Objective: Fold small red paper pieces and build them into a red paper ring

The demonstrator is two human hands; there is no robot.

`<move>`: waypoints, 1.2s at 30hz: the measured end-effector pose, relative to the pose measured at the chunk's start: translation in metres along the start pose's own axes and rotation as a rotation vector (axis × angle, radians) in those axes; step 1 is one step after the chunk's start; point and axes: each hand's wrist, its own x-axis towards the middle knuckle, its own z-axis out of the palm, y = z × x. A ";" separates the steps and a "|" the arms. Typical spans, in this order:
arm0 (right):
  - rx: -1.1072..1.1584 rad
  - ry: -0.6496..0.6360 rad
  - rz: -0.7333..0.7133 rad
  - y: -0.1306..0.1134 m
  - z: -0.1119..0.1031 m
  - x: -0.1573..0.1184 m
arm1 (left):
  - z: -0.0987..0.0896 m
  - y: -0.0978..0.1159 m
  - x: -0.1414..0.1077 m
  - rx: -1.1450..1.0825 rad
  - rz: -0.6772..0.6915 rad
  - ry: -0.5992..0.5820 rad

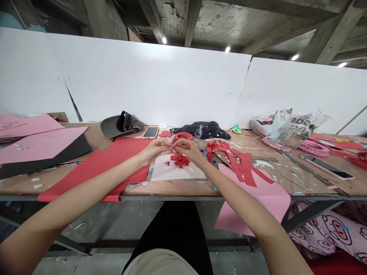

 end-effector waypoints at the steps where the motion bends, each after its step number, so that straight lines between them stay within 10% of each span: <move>1: -0.004 0.007 -0.015 0.000 -0.001 0.000 | -0.001 0.001 0.000 0.000 -0.001 -0.014; 21: -0.221 0.185 -0.075 0.008 0.000 0.002 | -0.005 -0.015 0.008 0.456 0.126 0.007; 29: -0.688 0.194 -0.430 0.009 0.004 -0.003 | -0.008 -0.015 0.006 0.078 -0.113 0.027; 36: -0.675 0.132 -0.357 0.005 0.001 -0.004 | -0.015 -0.013 0.007 -0.175 -0.179 -0.050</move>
